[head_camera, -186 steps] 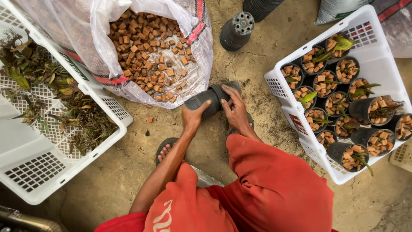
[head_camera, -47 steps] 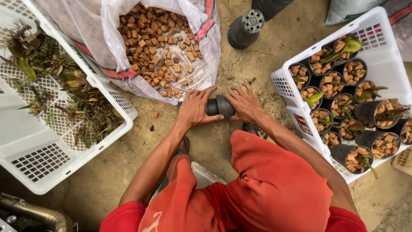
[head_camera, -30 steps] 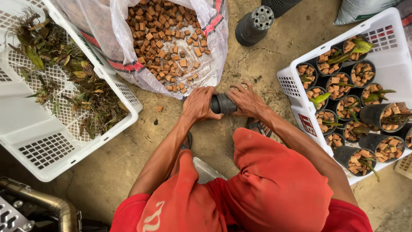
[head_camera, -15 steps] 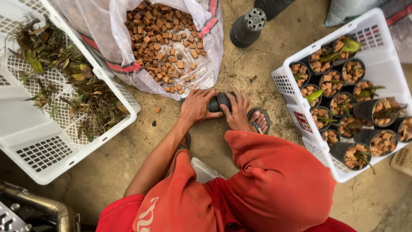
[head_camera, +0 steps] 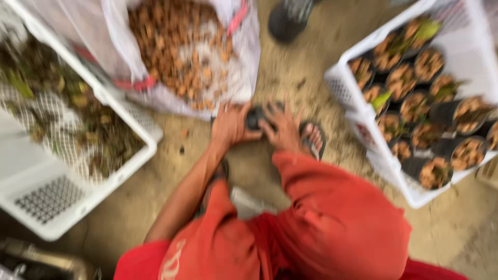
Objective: The person sits on the floor and fills small black plastic pots with brown clay pebbles from a large bag. They then place small green seedlings into the pots and add more pebbles to secure them. The finished potted plants are placed into a white plastic crate.
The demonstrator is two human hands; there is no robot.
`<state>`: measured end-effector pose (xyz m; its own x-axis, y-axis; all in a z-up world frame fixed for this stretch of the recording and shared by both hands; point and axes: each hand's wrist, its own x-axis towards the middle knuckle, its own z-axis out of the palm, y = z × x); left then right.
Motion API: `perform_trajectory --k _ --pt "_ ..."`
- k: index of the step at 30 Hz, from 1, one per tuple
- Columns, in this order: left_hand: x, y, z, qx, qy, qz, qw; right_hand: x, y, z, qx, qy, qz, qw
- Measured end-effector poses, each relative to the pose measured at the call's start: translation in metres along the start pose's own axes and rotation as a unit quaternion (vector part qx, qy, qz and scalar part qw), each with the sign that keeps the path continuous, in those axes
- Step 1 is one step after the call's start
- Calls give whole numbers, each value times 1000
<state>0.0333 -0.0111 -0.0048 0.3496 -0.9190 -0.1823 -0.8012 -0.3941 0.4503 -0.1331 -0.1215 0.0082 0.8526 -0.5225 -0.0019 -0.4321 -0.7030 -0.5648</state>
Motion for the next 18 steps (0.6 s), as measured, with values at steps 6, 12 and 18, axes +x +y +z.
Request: perform_trajectory --k 6,12,18 --pt "-25 4 9 -33 58 10 998 -24 19 20 -16 47 55 997" --pt "-25 6 -13 -68 35 -2 997 -13 32 19 184 111 20 976" --pt "-35 -5 2 -197 206 -23 958 -22 25 14 281 41 128 950"
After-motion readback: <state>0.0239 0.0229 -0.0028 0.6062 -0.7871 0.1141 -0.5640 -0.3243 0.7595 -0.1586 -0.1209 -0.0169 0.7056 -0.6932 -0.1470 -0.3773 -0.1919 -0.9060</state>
